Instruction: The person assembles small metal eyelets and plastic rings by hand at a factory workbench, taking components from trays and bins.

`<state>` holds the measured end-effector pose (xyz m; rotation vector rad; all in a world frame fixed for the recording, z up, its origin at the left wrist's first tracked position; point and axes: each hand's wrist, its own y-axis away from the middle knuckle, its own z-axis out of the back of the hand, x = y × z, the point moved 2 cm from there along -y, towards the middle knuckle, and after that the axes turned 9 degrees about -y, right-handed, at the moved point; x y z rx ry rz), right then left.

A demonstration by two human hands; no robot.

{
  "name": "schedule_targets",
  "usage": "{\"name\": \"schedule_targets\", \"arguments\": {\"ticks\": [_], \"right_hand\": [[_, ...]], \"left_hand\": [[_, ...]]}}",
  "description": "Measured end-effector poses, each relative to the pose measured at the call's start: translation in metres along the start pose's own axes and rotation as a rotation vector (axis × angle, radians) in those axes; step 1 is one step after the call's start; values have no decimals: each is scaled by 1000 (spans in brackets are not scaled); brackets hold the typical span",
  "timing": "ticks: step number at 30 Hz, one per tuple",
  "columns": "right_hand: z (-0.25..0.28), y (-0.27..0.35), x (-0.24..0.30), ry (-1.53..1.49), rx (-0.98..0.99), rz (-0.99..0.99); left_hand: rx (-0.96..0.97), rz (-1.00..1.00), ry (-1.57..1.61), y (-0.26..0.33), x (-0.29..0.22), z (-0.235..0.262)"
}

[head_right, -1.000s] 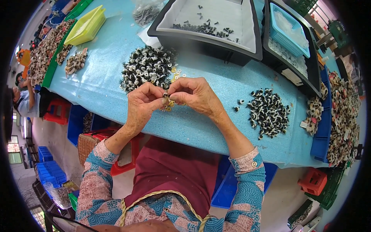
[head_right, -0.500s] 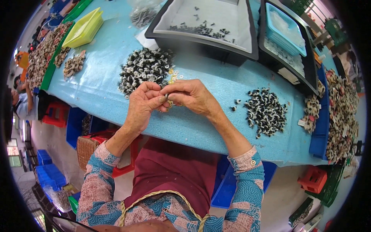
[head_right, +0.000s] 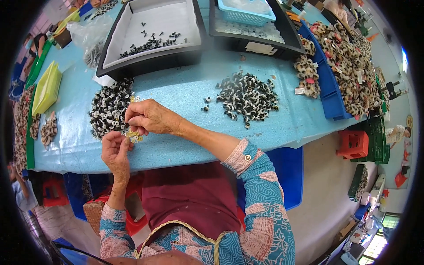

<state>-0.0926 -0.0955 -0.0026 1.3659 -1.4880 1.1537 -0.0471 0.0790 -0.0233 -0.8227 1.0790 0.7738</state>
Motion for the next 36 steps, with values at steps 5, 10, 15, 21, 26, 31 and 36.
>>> {"name": "schedule_targets", "arguments": {"ticks": [5,10,15,21,26,31,36], "right_hand": [[-1,1,0,305,-119,208],[-8,22,18,597,-44,343],[33,98,41,1003,-111,147],[53,128,86,1335,-369,-26],[46,54,66,1140,-202,263],[52,-32,15,1025,-229,323],[62,-71,-12,1074,-455,268]], "left_hand": [[8,-83,-165,3,2,-5],[2,-104,-112,-4,7,-3],[-27,-108,-105,-4,8,-1],[-37,-104,-87,-3,6,-6],[-58,-96,-53,-1,7,0],[-60,-82,-52,0,5,0],[-50,-56,1,1,8,-1]]}}
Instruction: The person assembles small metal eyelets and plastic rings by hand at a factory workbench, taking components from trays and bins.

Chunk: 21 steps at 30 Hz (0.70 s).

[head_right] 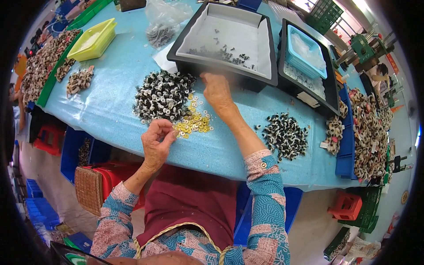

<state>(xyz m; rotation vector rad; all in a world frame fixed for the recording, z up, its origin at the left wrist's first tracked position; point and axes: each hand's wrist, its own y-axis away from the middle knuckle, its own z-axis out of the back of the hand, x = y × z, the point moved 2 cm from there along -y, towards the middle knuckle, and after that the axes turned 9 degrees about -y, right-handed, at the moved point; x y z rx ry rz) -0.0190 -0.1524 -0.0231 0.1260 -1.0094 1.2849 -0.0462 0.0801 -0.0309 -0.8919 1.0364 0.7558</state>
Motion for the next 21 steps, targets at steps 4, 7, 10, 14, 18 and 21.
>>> {"name": "schedule_targets", "arguments": {"ticks": [4,7,10,14,18,21], "right_hand": [[-15,7,14,321,104,-83],[-14,7,19,379,101,-120],[-14,8,20,371,85,-122],[-13,10,17,345,104,-113],[-11,21,23,248,126,50],[-5,21,19,172,123,79]], "left_hand": [[3,6,10,2,1,4],[4,-5,8,1,0,3],[12,-6,8,0,0,2],[17,-7,0,-1,1,1],[20,11,-24,-1,-1,3],[10,-4,-17,-1,-1,2]]}}
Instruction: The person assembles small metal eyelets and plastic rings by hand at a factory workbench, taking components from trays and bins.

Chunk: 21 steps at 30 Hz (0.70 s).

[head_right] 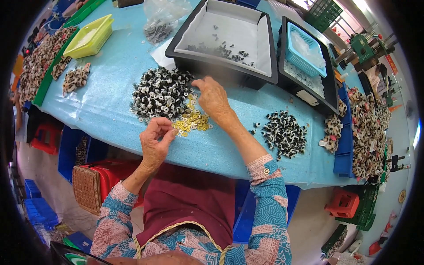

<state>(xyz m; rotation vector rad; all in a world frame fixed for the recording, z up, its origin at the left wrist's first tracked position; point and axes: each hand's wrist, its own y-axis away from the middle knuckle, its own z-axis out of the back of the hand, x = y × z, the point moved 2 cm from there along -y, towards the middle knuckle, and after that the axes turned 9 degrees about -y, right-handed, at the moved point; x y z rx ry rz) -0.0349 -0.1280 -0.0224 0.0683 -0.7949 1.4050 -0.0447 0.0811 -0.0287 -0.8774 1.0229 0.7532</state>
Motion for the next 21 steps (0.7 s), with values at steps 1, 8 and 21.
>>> {"name": "schedule_targets", "arguments": {"ticks": [1,8,21], "right_hand": [[2,-1,-4,-33,13,-31],[-2,-2,-2,71,-14,-85],[15,-6,-2,-306,25,-82]], "left_hand": [[0,0,0,1,0,0],[8,4,29,1,3,0],[20,8,48,0,1,0]]}}
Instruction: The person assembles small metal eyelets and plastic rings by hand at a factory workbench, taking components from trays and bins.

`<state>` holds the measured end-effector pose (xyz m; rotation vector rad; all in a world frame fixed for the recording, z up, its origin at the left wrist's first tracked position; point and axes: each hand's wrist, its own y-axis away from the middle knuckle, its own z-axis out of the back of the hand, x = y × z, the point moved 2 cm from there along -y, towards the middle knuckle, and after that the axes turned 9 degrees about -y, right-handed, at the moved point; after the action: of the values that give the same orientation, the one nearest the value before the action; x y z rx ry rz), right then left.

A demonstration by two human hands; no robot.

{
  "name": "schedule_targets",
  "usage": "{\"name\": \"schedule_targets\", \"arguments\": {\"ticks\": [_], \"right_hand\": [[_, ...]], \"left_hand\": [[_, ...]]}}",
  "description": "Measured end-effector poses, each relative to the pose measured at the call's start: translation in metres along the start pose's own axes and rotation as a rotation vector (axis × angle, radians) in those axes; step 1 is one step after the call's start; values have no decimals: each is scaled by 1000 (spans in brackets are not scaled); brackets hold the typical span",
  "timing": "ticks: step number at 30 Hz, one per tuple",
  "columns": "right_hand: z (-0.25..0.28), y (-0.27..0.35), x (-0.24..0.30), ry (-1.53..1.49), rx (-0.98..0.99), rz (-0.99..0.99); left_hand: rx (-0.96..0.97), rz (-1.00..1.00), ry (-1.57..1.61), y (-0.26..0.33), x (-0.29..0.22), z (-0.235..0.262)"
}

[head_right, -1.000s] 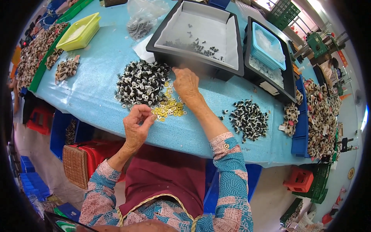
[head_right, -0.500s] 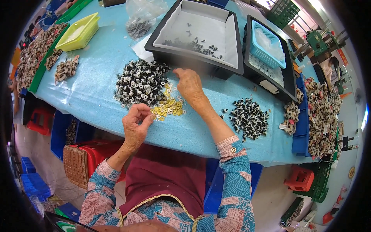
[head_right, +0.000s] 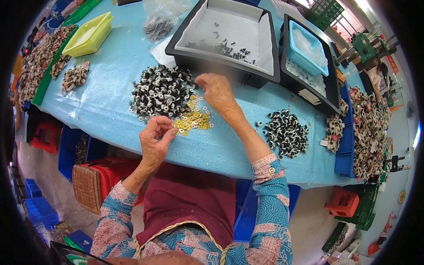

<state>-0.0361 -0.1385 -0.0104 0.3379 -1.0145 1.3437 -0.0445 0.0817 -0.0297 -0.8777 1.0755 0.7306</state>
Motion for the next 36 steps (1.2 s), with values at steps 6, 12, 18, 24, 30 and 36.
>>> {"name": "schedule_targets", "arguments": {"ticks": [6,12,18,24,30,36], "right_hand": [[-4,12,-1,227,64,123],[-1,8,4,-201,70,-10],[0,15,5,-31,221,99],[-8,14,15,-16,126,119],[-10,21,29,15,260,134],[-23,19,34,225,265,200]], "left_hand": [[1,9,11,1,1,0],[2,24,8,0,2,0],[-24,31,15,0,1,0],[-58,50,78,1,2,1],[-51,50,60,3,1,3],[-55,45,50,2,-1,2]]}}
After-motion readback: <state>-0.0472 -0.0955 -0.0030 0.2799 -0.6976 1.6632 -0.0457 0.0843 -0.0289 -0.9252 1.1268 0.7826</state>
